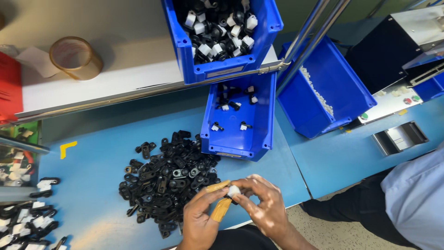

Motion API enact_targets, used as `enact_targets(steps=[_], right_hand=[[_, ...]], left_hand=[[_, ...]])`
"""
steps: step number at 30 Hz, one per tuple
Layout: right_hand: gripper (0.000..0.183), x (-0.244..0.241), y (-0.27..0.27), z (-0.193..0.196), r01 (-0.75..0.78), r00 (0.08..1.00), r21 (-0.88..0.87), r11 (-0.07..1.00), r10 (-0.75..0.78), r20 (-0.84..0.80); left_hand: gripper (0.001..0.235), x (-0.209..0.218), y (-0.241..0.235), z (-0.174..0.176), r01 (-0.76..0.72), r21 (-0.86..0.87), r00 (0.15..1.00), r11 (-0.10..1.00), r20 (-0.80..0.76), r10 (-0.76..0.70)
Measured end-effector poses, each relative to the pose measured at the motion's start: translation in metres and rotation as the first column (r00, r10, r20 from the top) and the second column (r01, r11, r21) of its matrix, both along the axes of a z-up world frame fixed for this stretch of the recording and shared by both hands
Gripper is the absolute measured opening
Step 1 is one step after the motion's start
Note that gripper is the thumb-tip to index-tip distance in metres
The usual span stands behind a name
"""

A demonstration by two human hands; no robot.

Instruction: The person assembles small black and white plastic parts by hand at a workstation. They pick up a black part and a white part, press them together, and place the assembled unit into a blue bin. The person repeats this process continuously.

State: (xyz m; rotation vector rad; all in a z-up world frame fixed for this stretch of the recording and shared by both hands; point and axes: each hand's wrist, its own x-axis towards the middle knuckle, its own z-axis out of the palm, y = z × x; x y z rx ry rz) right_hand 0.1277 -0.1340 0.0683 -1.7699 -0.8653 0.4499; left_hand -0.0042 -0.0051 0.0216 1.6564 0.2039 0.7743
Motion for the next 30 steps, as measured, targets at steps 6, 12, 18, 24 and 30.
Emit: enact_targets(steps=[6,12,18,24,30], right_hand=[[0.034,-0.007,-0.007,-0.024,-0.005,0.999,0.191,0.982,0.013,-0.040],[0.040,-0.008,-0.016,-0.038,-0.094,0.993,0.276,0.957,0.111,-0.046],[0.041,-0.011,-0.022,-0.046,-0.134,0.987,0.387,0.912,0.159,-0.032],[0.038,-0.018,-0.023,-0.060,-0.015,0.945,0.512,0.859,0.180,-0.273],[0.035,-0.022,-0.025,-0.058,0.024,0.956,0.517,0.856,0.131,-0.261]], left_hand=[[0.042,-0.003,-0.003,-0.019,0.065,-0.648,0.986,0.758,-0.077,-0.151],[0.039,-0.008,0.002,-0.028,0.133,-0.792,0.974,0.596,-0.005,-0.225],[0.037,-0.010,-0.004,-0.024,0.179,-0.745,0.973,0.643,0.037,-0.229],[0.038,-0.008,-0.003,0.006,0.189,-0.436,0.974,0.880,-0.029,-0.224],[0.045,-0.011,0.005,0.033,0.212,-0.120,0.938,0.970,-0.253,-0.236]])
